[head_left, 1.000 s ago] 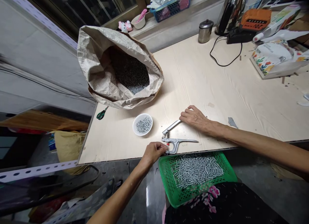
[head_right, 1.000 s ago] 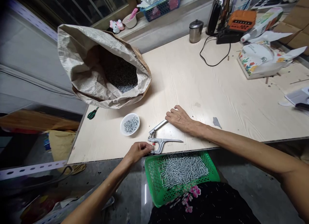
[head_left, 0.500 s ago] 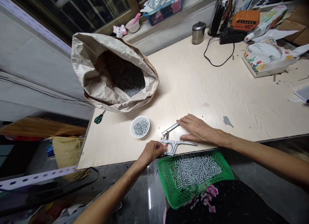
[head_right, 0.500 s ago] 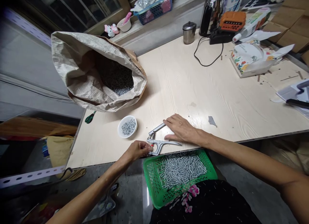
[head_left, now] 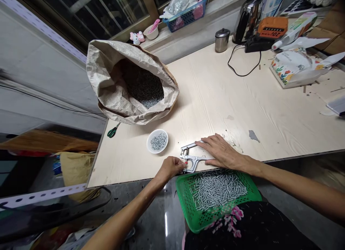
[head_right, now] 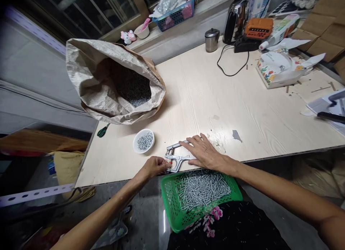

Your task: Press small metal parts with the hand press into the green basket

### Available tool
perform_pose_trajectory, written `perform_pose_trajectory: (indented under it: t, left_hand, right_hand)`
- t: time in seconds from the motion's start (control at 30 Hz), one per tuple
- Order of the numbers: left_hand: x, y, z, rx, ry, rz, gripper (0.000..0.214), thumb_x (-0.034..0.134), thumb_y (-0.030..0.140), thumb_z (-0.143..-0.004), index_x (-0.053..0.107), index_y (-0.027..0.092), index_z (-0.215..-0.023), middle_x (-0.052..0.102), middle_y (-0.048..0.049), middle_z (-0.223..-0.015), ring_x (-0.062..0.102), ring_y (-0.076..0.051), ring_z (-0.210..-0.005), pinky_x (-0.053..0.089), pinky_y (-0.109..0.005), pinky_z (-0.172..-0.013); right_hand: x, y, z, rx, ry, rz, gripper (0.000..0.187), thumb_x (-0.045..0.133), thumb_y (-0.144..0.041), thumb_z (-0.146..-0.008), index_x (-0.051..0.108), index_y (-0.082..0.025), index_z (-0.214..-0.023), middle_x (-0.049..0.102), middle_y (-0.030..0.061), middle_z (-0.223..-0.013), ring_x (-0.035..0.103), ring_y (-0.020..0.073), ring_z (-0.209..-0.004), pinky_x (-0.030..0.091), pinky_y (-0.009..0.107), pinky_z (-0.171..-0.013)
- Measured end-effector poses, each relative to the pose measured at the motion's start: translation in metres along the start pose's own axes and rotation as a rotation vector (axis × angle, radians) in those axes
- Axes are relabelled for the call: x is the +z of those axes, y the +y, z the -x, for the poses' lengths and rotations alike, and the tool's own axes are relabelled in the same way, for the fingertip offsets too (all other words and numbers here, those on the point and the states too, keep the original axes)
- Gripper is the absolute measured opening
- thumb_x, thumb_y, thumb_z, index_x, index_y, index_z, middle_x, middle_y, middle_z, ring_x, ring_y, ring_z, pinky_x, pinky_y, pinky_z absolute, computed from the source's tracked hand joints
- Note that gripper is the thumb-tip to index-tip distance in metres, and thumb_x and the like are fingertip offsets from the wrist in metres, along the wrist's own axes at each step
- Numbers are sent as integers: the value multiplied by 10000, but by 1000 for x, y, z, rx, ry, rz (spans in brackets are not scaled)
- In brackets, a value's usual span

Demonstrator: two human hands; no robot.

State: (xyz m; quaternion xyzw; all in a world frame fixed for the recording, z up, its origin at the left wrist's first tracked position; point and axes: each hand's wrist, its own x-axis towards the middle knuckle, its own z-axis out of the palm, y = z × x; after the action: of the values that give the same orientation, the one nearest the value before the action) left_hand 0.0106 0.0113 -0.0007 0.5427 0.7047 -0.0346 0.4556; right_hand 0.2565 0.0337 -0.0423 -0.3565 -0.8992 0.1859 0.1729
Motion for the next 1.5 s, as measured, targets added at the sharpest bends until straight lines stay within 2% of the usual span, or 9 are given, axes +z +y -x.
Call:
perform_pose_trajectory:
  t: [0.17,0.37,0.57,0.83,0.93,1.07,1.2,1.33,1.5]
  left_hand:
    - [14,17,12,415,335,-370,262,621,379,-796,669,155,-923,651,-101,-983,576,-243,-940,456,-357,-784]
    - [25,35,-18,847,209,-484,632,653,336,-798,380,179,-1347,508,-138,-1302,470,-276,-1167,419,-458,-966]
    - [21,34,-27,787,284,-536,631,660,440,-779,431,175,-1304,553,-117,-1166,488,-271,-1047,444,-437,-895]
    - [26,20,-33,708,468,-452,306,581,441,-846,621,159,-958,602,-74,-898,507,-229,-889,449,-358,-774]
    - [26,19,-35,674,469,-470,245,575,400,-860,629,163,-833,600,-64,-839,512,-220,-855,449,-345,-748]
    - [21,17,-35,654,476,-459,263,620,395,-829,635,158,-942,603,-81,-921,528,-232,-919,465,-363,-791]
    - [5,2,-21,632,611,-256,479,662,372,-795,542,181,-1217,551,-116,-1178,509,-252,-1104,438,-404,-922]
    - [-4,-21,9,435,712,-65,257,472,342,-906,651,172,-979,629,-77,-967,584,-206,-937,462,-338,-832]
    - [9,-29,29,225,610,-143,267,497,372,-871,662,183,-778,648,-49,-821,597,-187,-794,431,-278,-684]
  right_hand:
    - [6,-6,3,8,67,-82,632,580,-294,-866,289,-223,-1423,530,114,-1243,474,271,-1096,414,465,-905]
    - [14,-5,5,0,142,-113,729,601,-333,-848,211,-172,-1443,526,136,-1238,486,266,-1097,428,451,-912]
    - [1,-7,-1,143,53,101,564,741,-374,-716,506,-123,-1162,566,133,-1064,494,278,-957,449,415,-793]
    - [15,-5,-33,35,-25,280,74,590,-233,-864,593,-160,-876,592,66,-864,500,206,-809,394,328,-684]
    - [17,-3,-43,-25,-80,265,155,517,-222,-911,587,-168,-784,593,51,-791,498,181,-755,387,319,-676]
    - [8,-2,-46,-25,-89,232,152,558,-309,-891,602,-164,-897,615,76,-892,524,210,-847,420,354,-735]
    - [-4,-3,-37,-78,19,154,510,651,-413,-812,483,-187,-1237,508,122,-1258,441,277,-1142,401,431,-891]
    - [-3,-9,-30,-62,40,108,419,619,-414,-839,524,-202,-1188,570,92,-1097,478,250,-996,410,391,-812]
    - [22,-14,-32,-77,53,132,176,571,-300,-885,599,-198,-1025,588,62,-957,464,212,-881,364,347,-747]
